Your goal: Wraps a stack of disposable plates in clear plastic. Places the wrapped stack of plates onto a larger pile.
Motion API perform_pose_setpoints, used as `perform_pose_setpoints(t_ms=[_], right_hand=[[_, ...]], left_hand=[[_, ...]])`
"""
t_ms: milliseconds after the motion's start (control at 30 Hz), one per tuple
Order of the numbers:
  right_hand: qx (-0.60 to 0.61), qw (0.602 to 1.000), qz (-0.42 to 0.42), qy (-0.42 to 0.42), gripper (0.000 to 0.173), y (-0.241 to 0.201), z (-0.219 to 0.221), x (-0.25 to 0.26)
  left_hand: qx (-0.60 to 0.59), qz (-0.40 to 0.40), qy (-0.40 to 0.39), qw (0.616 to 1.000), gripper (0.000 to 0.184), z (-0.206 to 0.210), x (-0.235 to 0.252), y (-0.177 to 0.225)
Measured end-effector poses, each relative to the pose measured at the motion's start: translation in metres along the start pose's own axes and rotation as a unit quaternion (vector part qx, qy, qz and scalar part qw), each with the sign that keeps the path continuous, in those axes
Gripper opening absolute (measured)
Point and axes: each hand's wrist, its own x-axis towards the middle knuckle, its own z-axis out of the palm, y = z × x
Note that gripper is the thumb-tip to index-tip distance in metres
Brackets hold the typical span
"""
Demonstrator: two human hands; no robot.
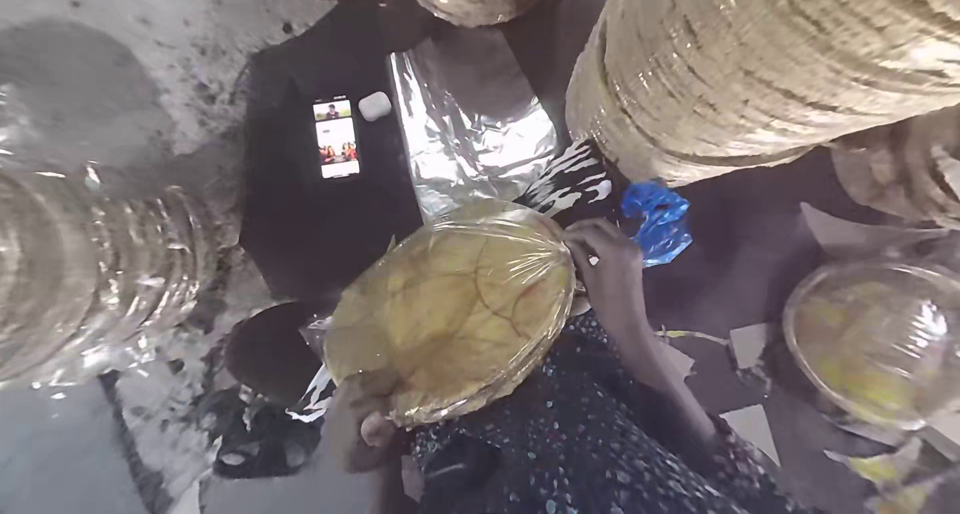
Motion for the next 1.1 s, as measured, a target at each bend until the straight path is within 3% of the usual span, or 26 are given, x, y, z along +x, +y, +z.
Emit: perform_pose_setpoints(t_ms=[233, 500, 567, 767, 967, 1100], right_hand=[[0.073, 0.995, 0.069, -0.015, 0.024, 0.01, 0.007, -0.025], [0.172, 0.969, 0.111, -0.139, 0.035, 0.017, -0.012, -0.033], [0.161, 0.97, 0.113, -0.141, 0.033, 0.019, -0.011, -0.031], [0.236, 0.94, 0.229, -0.092, 0.021, 0.022, 0.017, -0.032], [0.164, 0.965, 0.185, -0.093, 0.015, 0.029, 0.056, -0.016], [0.173, 0.957, 0.2, -0.116, 0.016, 0.027, 0.07, -0.003]], left_hand=[[-0.013, 0.002, -0.017, 1.0, 0.042, -0.002, 0.0, 0.003], [-0.016, -0.012, -0.026, 0.999, 0.041, -0.006, -0.002, 0.001], [-0.012, -0.006, -0.032, 0.999, 0.04, -0.008, -0.004, 0.0], [0.035, 0.028, -0.077, 0.996, 0.041, -0.01, -0.006, -0.008], [0.123, 0.071, -0.092, 0.985, 0.047, -0.009, -0.007, -0.014], [0.17, 0.086, -0.087, 0.978, 0.05, -0.003, -0.004, -0.009]])
